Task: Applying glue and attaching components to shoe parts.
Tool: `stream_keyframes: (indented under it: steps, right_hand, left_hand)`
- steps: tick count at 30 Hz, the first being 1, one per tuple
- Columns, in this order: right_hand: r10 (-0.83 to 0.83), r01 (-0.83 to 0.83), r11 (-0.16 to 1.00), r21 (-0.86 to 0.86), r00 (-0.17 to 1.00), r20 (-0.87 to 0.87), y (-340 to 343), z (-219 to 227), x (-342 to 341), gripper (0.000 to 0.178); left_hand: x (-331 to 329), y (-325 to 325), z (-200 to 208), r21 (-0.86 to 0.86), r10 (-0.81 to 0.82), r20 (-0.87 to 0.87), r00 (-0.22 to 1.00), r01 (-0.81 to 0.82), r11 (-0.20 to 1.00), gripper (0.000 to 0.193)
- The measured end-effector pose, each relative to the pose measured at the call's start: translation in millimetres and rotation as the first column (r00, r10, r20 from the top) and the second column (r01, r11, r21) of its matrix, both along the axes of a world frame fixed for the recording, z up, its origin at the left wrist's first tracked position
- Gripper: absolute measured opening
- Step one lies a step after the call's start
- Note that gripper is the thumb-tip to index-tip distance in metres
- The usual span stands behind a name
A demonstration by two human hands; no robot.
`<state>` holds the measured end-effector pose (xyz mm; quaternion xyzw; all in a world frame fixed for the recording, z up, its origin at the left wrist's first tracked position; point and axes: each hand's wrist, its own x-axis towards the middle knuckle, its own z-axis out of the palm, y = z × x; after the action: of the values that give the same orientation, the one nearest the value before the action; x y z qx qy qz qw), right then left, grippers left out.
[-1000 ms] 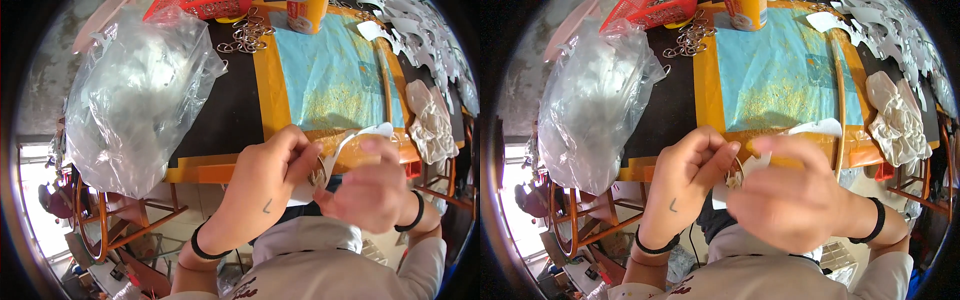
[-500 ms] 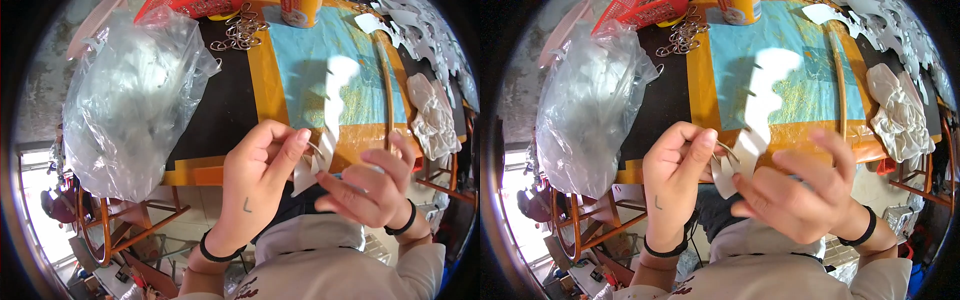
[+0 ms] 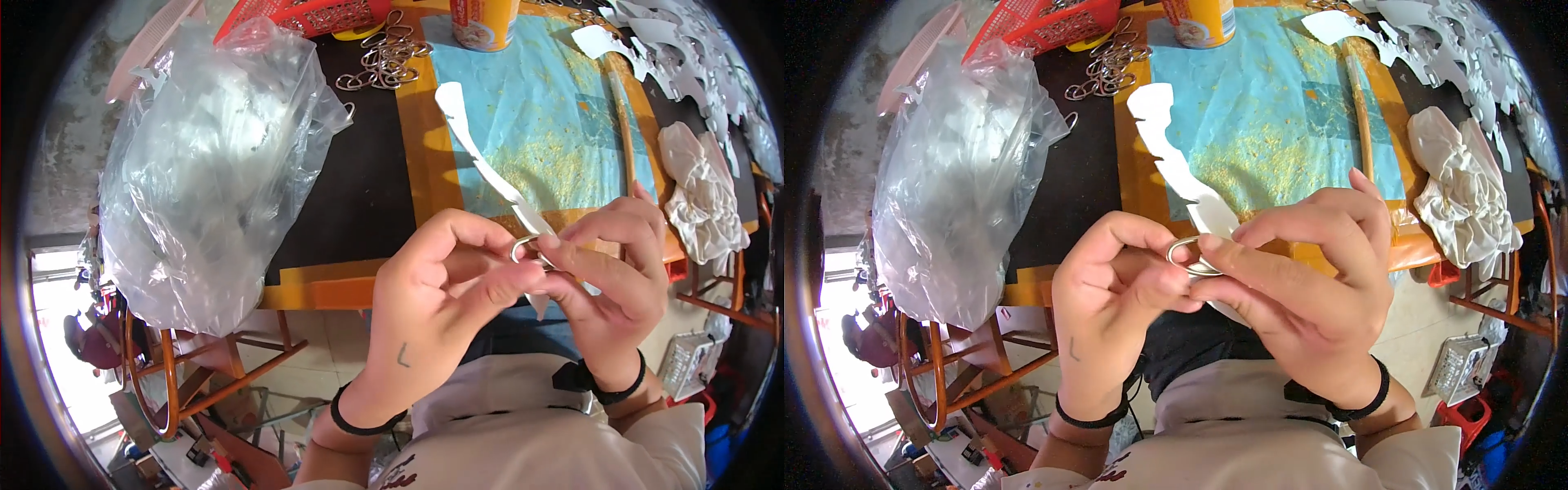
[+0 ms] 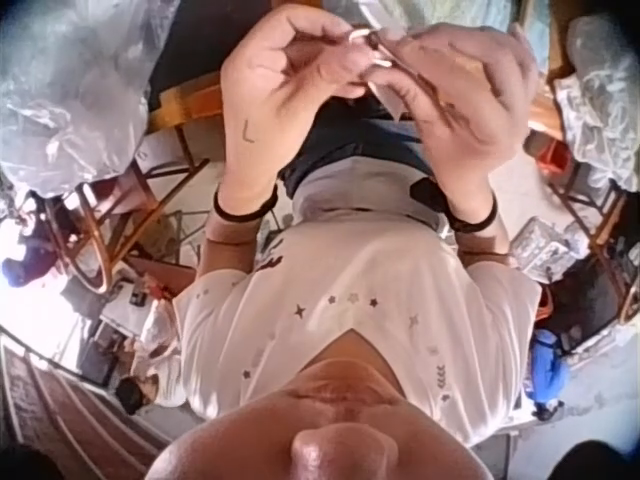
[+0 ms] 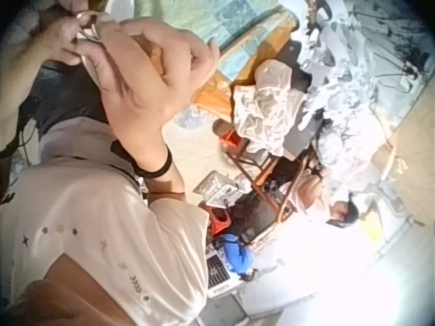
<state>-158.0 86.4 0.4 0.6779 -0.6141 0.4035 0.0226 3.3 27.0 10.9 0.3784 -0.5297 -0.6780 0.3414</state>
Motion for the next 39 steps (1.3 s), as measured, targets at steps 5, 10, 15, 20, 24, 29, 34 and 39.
stream_keyframes:
  steps: [5,10,15,20,24,29,34,39]
  right_hand:
    - [0.064,-0.074,0.995,0.062,0.987,0.149,1.4,0.2,-4.4,0.027]
    - [-0.05,0.05,0.999,0.005,0.999,-0.003,3.5,-3.1,1.8,0.02]
    - [-0.028,0.028,0.999,-0.021,1.0,-0.003,3.5,-7.4,-0.5,0.02]
    - [0.006,-0.017,0.999,0.045,0.974,0.226,-0.7,-14.3,-3.5,0.02]
    - [0.069,-0.147,0.982,0.12,0.864,0.499,-4.8,-18.1,-7.6,0.017]
    - [-0.072,0.073,0.997,-0.027,0.997,0.038,-1.5,-12.6,-1.4,0.021]
    - [-0.129,0.098,0.983,-0.155,0.969,-0.208,15.0,-7.6,6.9,0.026]
    - [-0.161,0.146,0.983,-0.113,0.976,-0.143,21.3,-15.9,19.4,0.028]
  left_hand:
    - [-1.7,1.5,-4.3,0.081,-0.009,-0.076,0.997,0.015,0.997,0.017]
    - [-8.5,1.3,-10.4,0.032,0.025,-0.056,0.998,-0.024,0.999,0.016]
    - [-14.4,-4.6,-16.3,-0.051,0.049,-0.186,0.981,-0.06,0.997,0.015]
    - [-9.2,-5.1,-12.9,0.04,0.003,-0.06,0.998,0.0,0.999,0.015]
    - [-12.0,-4.5,-11.8,0.135,0.008,0.001,1.0,-0.008,0.991,0.019]
    - [-13.3,-2.3,-21.7,0.111,0.02,0.046,0.999,-0.025,0.994,0.021]
    - [-19.5,-0.8,-19.3,0.269,0.061,-0.061,0.996,-0.043,0.962,0.02]
    - [-18.4,-5.1,-27.3,0.137,-0.064,0.039,0.997,0.058,0.989,0.015]
